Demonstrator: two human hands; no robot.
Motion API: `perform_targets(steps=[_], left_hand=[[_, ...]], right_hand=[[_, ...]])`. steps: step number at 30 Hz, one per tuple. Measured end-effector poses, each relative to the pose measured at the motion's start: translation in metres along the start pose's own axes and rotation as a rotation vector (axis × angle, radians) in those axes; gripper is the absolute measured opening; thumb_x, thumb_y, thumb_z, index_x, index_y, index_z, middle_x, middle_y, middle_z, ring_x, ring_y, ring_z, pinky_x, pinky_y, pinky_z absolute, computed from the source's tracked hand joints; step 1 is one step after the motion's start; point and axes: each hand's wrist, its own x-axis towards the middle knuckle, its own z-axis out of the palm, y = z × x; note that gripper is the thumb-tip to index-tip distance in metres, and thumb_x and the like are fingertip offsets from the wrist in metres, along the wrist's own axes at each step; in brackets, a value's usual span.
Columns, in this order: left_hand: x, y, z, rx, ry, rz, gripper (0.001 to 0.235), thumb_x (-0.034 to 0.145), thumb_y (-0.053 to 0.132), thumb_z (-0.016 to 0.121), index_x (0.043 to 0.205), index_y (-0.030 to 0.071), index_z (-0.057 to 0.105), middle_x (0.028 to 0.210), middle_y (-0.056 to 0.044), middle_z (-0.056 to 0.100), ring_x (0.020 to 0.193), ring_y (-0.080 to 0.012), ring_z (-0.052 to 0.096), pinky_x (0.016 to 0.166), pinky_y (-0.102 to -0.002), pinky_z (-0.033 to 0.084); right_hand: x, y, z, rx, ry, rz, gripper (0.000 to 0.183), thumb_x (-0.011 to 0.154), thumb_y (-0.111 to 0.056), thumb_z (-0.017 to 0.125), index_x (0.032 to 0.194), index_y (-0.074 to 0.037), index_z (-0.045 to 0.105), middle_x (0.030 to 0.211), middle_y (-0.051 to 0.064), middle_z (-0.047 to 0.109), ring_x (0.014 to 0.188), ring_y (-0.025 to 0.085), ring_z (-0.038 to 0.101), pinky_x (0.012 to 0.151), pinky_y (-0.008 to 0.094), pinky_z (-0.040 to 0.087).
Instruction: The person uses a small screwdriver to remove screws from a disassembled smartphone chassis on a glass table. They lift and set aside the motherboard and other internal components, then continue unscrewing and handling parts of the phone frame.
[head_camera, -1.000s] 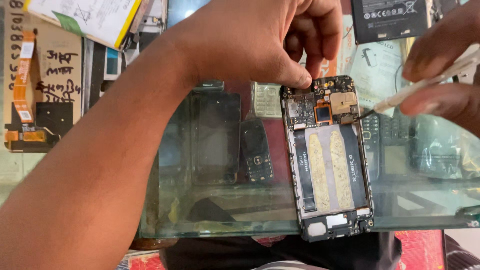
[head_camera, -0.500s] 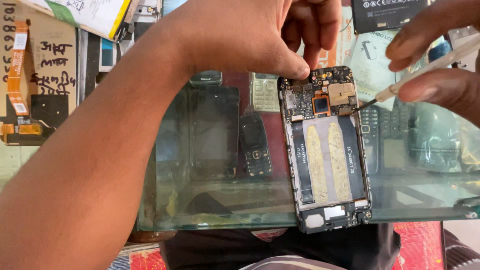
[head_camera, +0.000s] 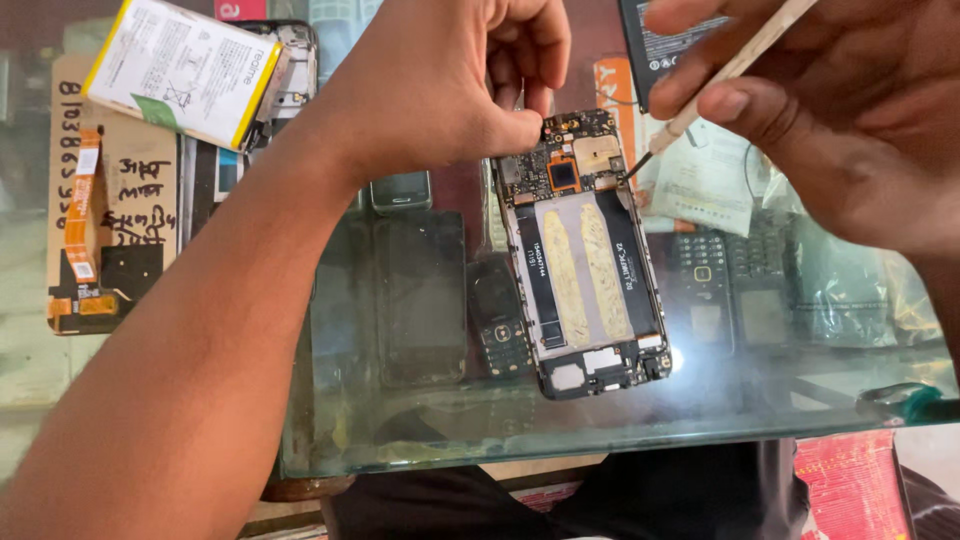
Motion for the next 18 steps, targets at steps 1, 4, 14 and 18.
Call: perform_targets(steps=[1,4,14,18], left_hand=[[0.0,-0.003,-0.001,-0.014,0.001,0.009,0.019,0.076,-0.005,0.072,0.087,0.007,0.062,0.08,0.003,0.067,0.071,-0.0023,0.063,0.064,-0.019,0.05],[0.003,-0.01,-0.003,-0.036,0.004,0.045,0.021,0.079,-0.005,0.076,0.091,0.006,0.063,0.083,0.002,0.07,0.074,-0.0027,0.065,0.065,-0.02,0.051],[0.005,-0.005,-0.001,0.051,0.036,0.068,0.024,0.075,-0.003,0.077,0.084,0.005,0.056,0.073,0.0,0.066,0.064,-0.0032,0.059,0.056,-0.022,0.047],[0.005,-0.006,-0.001,0.048,0.05,0.043,0.027,0.073,-0.002,0.077,0.084,0.006,0.054,0.071,0.001,0.063,0.063,-0.0039,0.058,0.055,-0.023,0.047]], right_hand=[[0.0,-0.002,0.0,0.03,0.002,-0.027,0.025,0.11,0.007,0.056,0.134,-0.002,0.052,0.12,0.018,0.067,0.109,0.024,0.072,0.098,0.035,0.063],[0.004,-0.003,-0.001,0.139,-0.034,-0.177,0.035,0.115,0.014,0.046,0.143,-0.002,0.034,0.134,0.026,0.061,0.119,0.032,0.071,0.106,0.041,0.066],[-0.005,0.006,-0.012,0.209,0.134,-0.069,0.018,0.122,-0.005,0.053,0.134,-0.003,0.04,0.106,0.012,0.063,0.099,0.023,0.071,0.095,0.035,0.065],[-0.001,0.011,-0.013,0.199,0.187,-0.045,0.011,0.124,-0.012,0.054,0.121,-0.001,0.055,0.098,0.007,0.061,0.088,0.017,0.068,0.082,0.031,0.063]])
